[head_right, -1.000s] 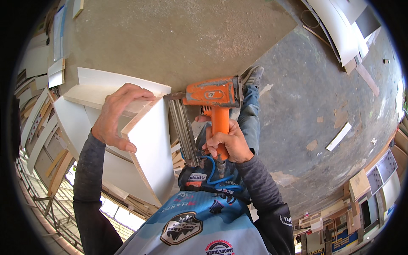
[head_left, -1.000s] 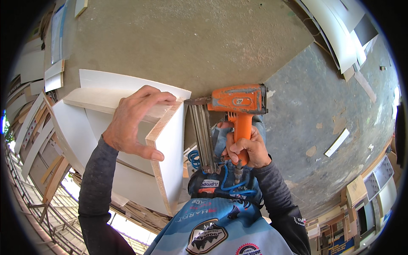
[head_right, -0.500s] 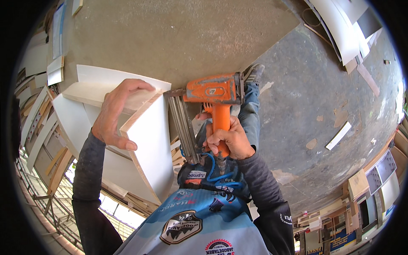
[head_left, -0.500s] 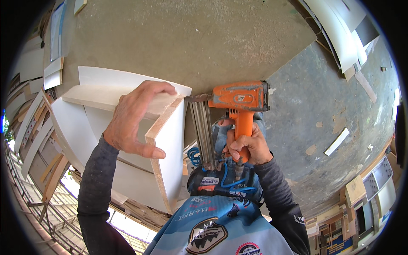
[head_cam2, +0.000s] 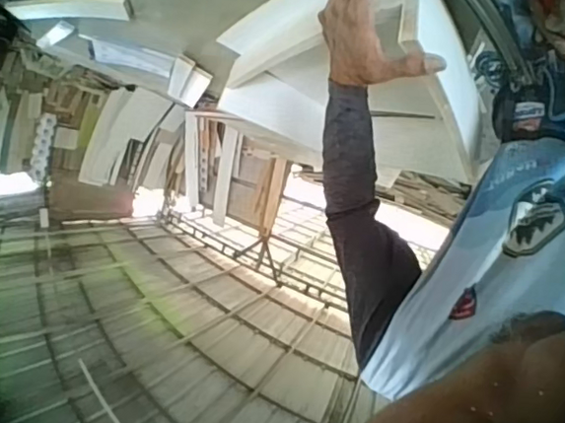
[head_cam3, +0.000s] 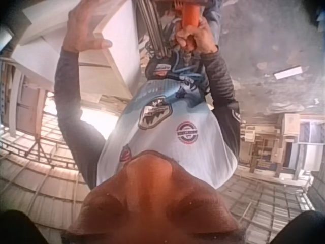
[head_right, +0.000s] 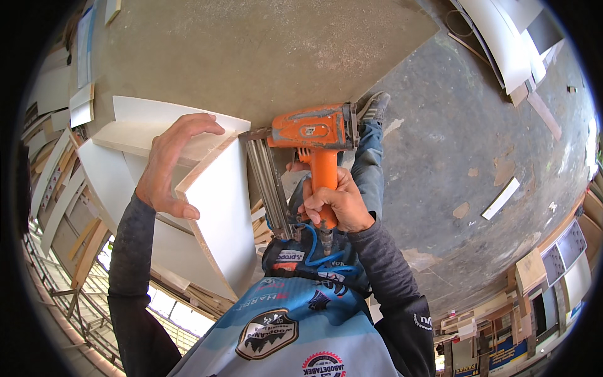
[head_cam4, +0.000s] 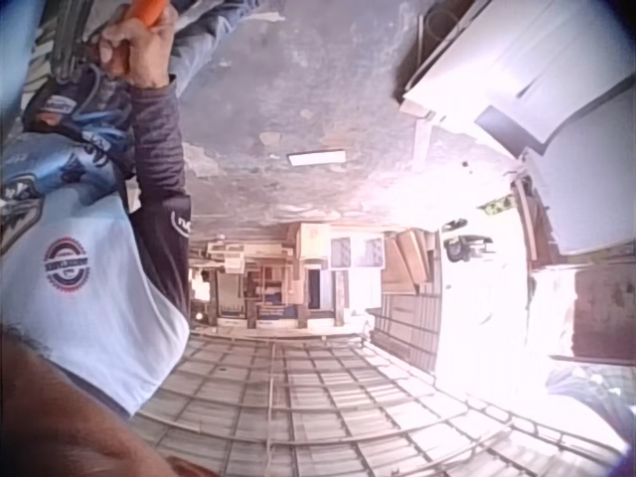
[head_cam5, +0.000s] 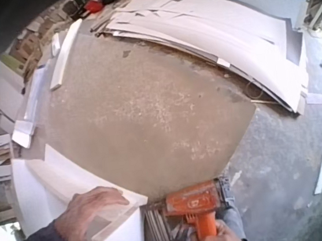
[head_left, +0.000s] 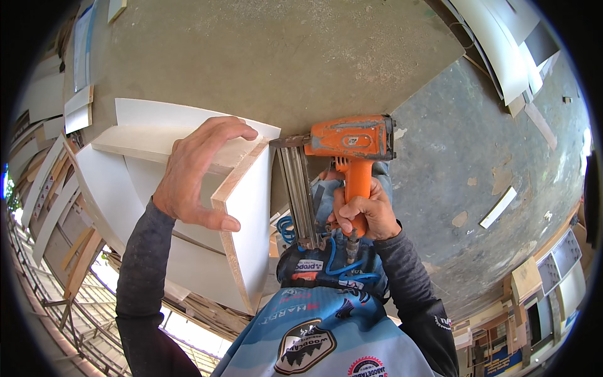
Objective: The person assembles a wooden box by using a nail gun to secure the frame, attaching a wooden back panel, and using a tape measure and pencil to mark measurements on additional wooden components.
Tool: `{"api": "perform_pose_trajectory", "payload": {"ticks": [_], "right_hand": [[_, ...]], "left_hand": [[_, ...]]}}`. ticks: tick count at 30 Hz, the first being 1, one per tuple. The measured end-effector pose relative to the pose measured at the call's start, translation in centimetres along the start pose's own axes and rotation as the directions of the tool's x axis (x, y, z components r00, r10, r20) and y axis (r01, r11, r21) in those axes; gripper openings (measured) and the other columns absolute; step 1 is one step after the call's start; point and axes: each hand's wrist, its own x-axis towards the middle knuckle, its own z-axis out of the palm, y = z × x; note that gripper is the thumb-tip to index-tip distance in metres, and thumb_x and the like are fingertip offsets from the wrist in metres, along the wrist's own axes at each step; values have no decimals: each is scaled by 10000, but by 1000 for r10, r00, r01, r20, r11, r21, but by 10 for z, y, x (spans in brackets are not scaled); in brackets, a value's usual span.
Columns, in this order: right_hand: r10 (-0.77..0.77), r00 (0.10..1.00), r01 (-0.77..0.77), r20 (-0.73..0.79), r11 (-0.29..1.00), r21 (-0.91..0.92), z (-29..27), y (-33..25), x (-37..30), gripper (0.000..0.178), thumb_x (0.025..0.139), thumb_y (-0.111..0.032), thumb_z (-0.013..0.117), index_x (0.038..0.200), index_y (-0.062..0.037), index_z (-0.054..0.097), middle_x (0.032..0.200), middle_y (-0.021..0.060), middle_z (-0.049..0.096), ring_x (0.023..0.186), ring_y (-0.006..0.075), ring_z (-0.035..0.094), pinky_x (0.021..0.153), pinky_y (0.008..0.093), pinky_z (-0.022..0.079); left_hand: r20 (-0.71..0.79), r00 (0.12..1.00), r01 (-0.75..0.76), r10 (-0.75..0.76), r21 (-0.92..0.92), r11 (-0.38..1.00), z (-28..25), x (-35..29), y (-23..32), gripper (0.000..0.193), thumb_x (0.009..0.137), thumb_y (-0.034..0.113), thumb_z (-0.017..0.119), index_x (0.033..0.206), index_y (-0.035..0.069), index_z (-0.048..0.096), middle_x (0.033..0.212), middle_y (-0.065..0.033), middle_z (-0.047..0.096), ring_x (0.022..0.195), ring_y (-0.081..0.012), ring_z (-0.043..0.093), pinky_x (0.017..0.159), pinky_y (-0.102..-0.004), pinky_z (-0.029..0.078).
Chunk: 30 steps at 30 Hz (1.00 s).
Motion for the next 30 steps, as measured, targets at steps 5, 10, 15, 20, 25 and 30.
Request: {"api": "perform_pose_trajectory", "payload": {"ticks": [5, 10, 15, 20, 25, 30], "right_hand": [[13, 1000, -13, 18, 1000, 5, 0, -2, -2, 605, 688, 52, 558, 1287, 120, 503, 598, 55, 565, 429, 130, 545, 636, 297, 577], [6, 1000, -6, 15, 1000, 11, 1, -1, -2, 605, 688, 55, 563, 1286, 119, 505, 598, 56, 565, 427, 132, 548, 647, 298, 578], [2, 1000, -2, 16, 1000, 17, 0, 0, -1, 605, 688, 55, 567, 1286, 121, 502, 597, 59, 566, 425, 135, 549, 644, 298, 578], [-16, 1000, 16, 9, 1000, 25, 2, 1, -1, 592, 693, 56, 569, 1278, 120, 508, 595, 61, 566, 422, 136, 548, 643, 301, 580], [-18, 1000, 17, 9, 999, 30, 0, 3, -1, 590, 691, 60, 570, 1276, 114, 514, 593, 62, 566, 420, 138, 547, 639, 307, 582], [-5, 1000, 5, 16, 1000, 29, -1, 2, -1, 565, 694, 59, 571, 1254, 111, 524, 589, 63, 566, 425, 137, 551, 645, 312, 589]], "left_hand": [[-23, 1000, -2, 2, -10, 1000, 0, 0, 2, 954, 528, 645, 744, 1233, 30, 559, 1224, -179, 585, 1144, -377, 580, 956, -435, 472], [-19, 1000, 9, -9, -12, 1000, 1, -1, 0, 963, 525, 651, 745, 1234, 27, 558, 1228, -184, 581, 1144, -379, 581, 962, -440, 471], [-20, 1000, 3, -4, -17, 1000, 1, -2, -2, 974, 526, 661, 741, 1238, 23, 558, 1231, -189, 579, 1144, -384, 580, 960, -444, 472], [-24, 1000, 0, -1, -25, 1000, 1, -1, -2, 968, 531, 660, 743, 1234, 21, 559, 1222, -190, 585, 1136, -384, 586, 957, -441, 474], [-32, 999, -10, 10, -29, 1000, 2, -1, -2, 972, 542, 676, 738, 1233, 17, 556, 1214, -188, 591, 1126, -382, 591, 951, -441, 478], [-37, 999, -18, 18, -14, 1000, 2, -1, -2, 1001, 552, 696, 728, 1261, 15, 537, 1221, -187, 587, 1121, -379, 592, 950, -445, 476]]}}
